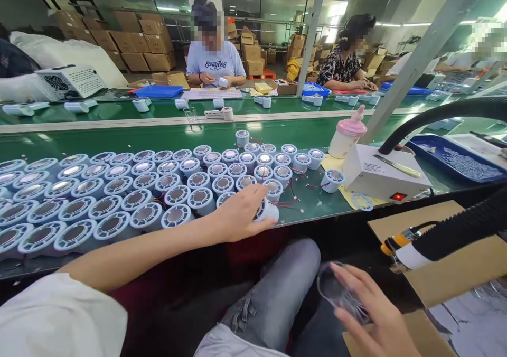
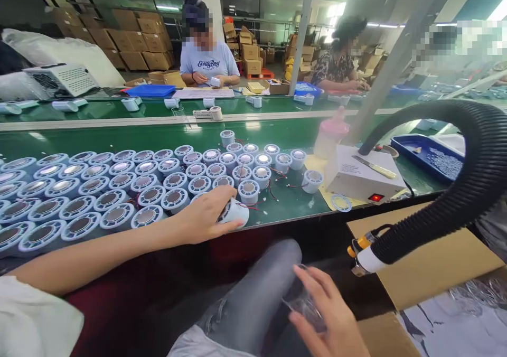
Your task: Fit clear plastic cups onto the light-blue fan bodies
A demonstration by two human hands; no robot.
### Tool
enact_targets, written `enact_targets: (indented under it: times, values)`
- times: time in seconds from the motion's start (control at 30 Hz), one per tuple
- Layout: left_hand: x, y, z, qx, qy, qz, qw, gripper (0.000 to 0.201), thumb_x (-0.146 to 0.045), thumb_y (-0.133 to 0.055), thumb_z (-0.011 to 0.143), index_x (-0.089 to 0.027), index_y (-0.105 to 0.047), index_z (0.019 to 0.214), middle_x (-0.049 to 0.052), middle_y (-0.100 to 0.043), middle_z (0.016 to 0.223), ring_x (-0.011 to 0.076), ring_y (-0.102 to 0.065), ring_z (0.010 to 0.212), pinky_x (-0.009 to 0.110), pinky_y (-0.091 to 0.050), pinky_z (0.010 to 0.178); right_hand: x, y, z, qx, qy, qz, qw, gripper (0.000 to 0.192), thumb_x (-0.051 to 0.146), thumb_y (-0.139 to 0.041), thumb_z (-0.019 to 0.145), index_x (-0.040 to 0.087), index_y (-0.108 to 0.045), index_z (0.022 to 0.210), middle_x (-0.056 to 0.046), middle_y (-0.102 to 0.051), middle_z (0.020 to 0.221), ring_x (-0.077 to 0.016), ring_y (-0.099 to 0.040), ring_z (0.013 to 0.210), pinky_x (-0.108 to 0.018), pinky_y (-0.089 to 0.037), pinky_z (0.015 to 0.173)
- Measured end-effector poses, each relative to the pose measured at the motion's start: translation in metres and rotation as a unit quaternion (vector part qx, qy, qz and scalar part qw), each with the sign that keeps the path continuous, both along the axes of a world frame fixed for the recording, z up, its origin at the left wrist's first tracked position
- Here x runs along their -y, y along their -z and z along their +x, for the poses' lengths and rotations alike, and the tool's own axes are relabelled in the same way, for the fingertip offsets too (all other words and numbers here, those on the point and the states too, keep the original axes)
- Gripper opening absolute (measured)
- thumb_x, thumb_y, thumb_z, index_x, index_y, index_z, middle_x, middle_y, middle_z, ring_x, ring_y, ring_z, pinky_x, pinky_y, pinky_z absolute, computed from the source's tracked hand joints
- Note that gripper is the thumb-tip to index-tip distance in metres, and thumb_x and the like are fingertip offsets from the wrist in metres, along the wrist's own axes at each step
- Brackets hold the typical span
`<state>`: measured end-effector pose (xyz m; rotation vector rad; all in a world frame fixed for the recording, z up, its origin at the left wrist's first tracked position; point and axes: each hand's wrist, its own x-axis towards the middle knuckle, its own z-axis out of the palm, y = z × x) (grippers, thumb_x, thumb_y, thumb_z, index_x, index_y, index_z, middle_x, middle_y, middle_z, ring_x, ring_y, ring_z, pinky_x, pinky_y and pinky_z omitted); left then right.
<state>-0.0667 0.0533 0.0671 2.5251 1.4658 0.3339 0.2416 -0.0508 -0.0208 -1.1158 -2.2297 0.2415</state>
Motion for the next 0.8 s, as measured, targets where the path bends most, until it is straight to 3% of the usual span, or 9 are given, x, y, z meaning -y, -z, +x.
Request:
enact_targets:
  times: [0.07,0.13,0.2,0.23,0.37,0.53,0.63,0.73,0.8]
  values:
    - [0.012,0.0,0.005,0.128,0.011,-0.153,0.98,0.04,-0.051,-0.042,0.095,-0.016,-0.054,0.109,0.007,-0.062,0.095,0.0192,-0.056,0.079,0.03,-0.044,0.07,0.0,0.0,-0.023,-0.004,0.023,0.015,1.0,0.067,0.027,-0.053,0.092,0.042,-0.031,0.153,-0.011,-0.059,0.127,-0.0334,-0.069,0.107,-0.043,-0.066,0.078]
    - [0.022,0.009,0.012,0.218,0.036,-0.32,0.921,0.044,-0.055,-0.035,0.097,-0.017,-0.056,0.102,0.003,-0.06,0.085,0.0149,-0.054,0.07,0.025,-0.041,0.06,-0.003,-0.006,-0.043,0.015,0.034,0.067,0.997,0.063,0.024,-0.058,0.091,0.037,-0.04,0.149,-0.014,-0.054,0.132,-0.0358,-0.065,0.111,-0.05,-0.063,0.082]
    - [0.03,0.021,0.019,0.248,0.077,-0.414,0.873,0.042,-0.054,-0.04,0.097,-0.016,-0.059,0.095,0.001,-0.06,0.082,0.0136,-0.054,0.07,0.023,-0.041,0.059,-0.008,-0.015,-0.055,0.049,0.033,0.113,0.992,0.054,0.02,-0.06,0.09,0.031,-0.051,0.142,-0.018,-0.053,0.133,-0.0376,-0.063,0.111,-0.052,-0.061,0.08]
    - [0.033,0.026,0.023,0.248,0.103,-0.423,0.865,0.039,-0.051,-0.045,0.095,-0.016,-0.061,0.094,0.001,-0.061,0.084,0.0139,-0.055,0.073,0.024,-0.043,0.063,-0.01,-0.019,-0.057,0.071,0.031,0.117,0.99,0.05,0.017,-0.06,0.089,0.028,-0.055,0.137,-0.019,-0.054,0.134,-0.0382,-0.062,0.109,-0.053,-0.061,0.078]
    - [0.043,0.038,0.033,0.216,0.163,-0.33,0.904,0.027,-0.042,-0.061,0.09,-0.018,-0.068,0.101,0.004,-0.064,0.098,0.0183,-0.06,0.091,0.03,-0.045,0.083,-0.014,-0.025,-0.05,0.109,0.014,0.015,0.994,0.033,0.008,-0.061,0.083,0.022,-0.07,0.111,-0.018,-0.057,0.135,-0.0364,-0.062,0.11,-0.049,-0.061,0.078]
    - [0.053,0.049,0.04,0.272,0.105,-0.246,0.924,0.048,-0.045,-0.081,0.073,-0.02,-0.065,0.111,0.005,-0.065,0.105,0.0197,-0.06,0.092,0.03,-0.046,0.081,-0.01,-0.027,-0.043,0.006,0.014,-0.172,0.985,0.011,0.023,-0.072,0.082,0.023,-0.066,0.091,-0.012,-0.059,0.132,-0.0283,-0.066,0.109,-0.038,-0.06,0.079]
    - [0.056,0.058,0.041,0.309,0.102,-0.235,0.916,0.063,-0.053,-0.086,0.064,-0.02,-0.065,0.113,0.006,-0.063,0.104,0.0201,-0.059,0.09,0.03,-0.046,0.077,-0.009,-0.028,-0.043,-0.008,0.031,-0.158,0.987,0.016,0.033,-0.06,0.093,0.022,-0.064,0.082,-0.011,-0.063,0.125,-0.0274,-0.067,0.105,-0.038,-0.058,0.077]
    - [0.057,0.063,0.041,0.327,0.094,-0.222,0.914,0.064,-0.054,-0.086,0.063,-0.02,-0.067,0.114,0.005,-0.059,0.1,0.019,-0.058,0.087,0.031,-0.047,0.076,-0.009,-0.03,-0.044,0.001,0.043,-0.098,0.994,0.033,0.036,-0.054,0.097,0.02,-0.061,0.069,-0.013,-0.065,0.119,-0.029,-0.067,0.1,-0.039,-0.056,0.074]
    - [0.056,0.065,0.04,0.329,0.089,-0.212,0.916,0.067,-0.054,-0.086,0.063,-0.021,-0.067,0.117,0.005,-0.056,0.098,0.0187,-0.057,0.087,0.031,-0.047,0.076,-0.009,-0.032,-0.044,-0.021,0.041,-0.103,0.994,0.033,0.034,-0.051,0.099,0.02,-0.062,0.07,-0.013,-0.066,0.115,-0.0266,-0.068,0.096,-0.035,-0.055,0.071]
